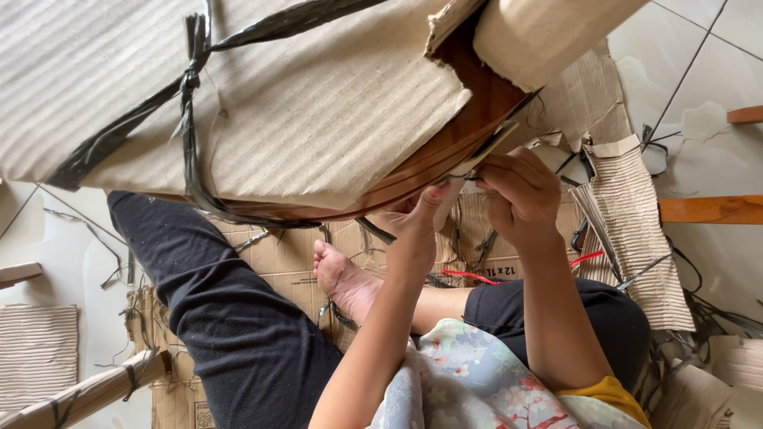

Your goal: Unwrapping a wooden chair by cutting plastic ties and removing cardboard packaging

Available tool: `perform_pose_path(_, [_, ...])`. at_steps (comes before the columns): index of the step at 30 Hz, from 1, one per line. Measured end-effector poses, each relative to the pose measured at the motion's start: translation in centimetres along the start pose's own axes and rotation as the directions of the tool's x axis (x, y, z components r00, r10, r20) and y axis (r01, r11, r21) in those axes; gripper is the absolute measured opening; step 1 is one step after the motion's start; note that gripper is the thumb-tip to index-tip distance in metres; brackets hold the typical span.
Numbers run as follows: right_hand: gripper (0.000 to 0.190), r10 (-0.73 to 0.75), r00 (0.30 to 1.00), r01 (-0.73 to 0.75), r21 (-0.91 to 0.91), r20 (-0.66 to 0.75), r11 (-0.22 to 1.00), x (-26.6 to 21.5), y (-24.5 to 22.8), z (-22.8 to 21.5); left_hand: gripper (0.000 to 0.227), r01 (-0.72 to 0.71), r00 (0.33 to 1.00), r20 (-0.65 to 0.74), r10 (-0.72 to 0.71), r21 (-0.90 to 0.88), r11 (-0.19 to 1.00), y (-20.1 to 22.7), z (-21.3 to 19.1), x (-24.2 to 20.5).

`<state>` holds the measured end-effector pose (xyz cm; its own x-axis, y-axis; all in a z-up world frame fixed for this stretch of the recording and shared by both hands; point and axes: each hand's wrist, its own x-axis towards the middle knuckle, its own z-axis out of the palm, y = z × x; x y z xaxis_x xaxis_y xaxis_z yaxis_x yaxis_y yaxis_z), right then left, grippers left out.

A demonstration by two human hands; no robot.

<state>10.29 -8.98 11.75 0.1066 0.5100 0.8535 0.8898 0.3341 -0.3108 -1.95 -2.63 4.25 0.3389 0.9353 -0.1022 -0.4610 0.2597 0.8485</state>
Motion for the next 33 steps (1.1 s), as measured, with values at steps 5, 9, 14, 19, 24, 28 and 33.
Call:
perform_pose_path(5, [0.018,0.036,0.999,-0.036,0.011,-0.022,0.999,0.2,-0.7,-0.2,0.042,-0.054,0.997,-0.052,0.056,0.043,0.998,1.1,0.1,-1.3])
perform_pose_path(9, [0.019,0.048,0.999,-0.047,0.045,-0.014,0.998,0.5,-1.1,-0.7,0.012,-0.203,0.979,-0.014,0.204,0.049,0.978,0.0,0.8,-0.8])
perform_pose_path(14, [0.017,0.042,0.999,-0.042,0.019,0.016,0.999,0.4,-1.3,-2.2,0.01,-0.513,0.857,0.219,0.467,0.258,0.819,2.5,1.4,0.1])
perform_pose_path(19, [0.018,0.072,0.991,-0.08,0.07,0.112,0.994,1.9,-3.2,-5.1,0.013,-0.737,0.676,0.441,0.591,0.427,0.524,9.0,2.6,0.2])
perform_pose_path(24, [0.02,0.016,0.978,-0.05,0.157,0.208,0.986,2.9,-5.2,-5.7,0.018,-0.865,0.502,0.576,0.645,0.328,0.381,9.8,2.9,0.6])
perform_pose_path(28, [0.021,-0.014,0.986,-0.011,0.155,0.165,0.988,1.7,-6.2,-3.1,0.018,-0.885,0.465,0.622,0.63,0.299,0.358,10.9,3.1,0.6])
perform_pose_path(33, [0.009,0.144,0.989,-0.144,0.238,0.02,0.96,1.6,-7.5,-1.2,0.016,-0.89,0.446,0.673,0.59,0.262,0.374,11.2,2.5,0.7])
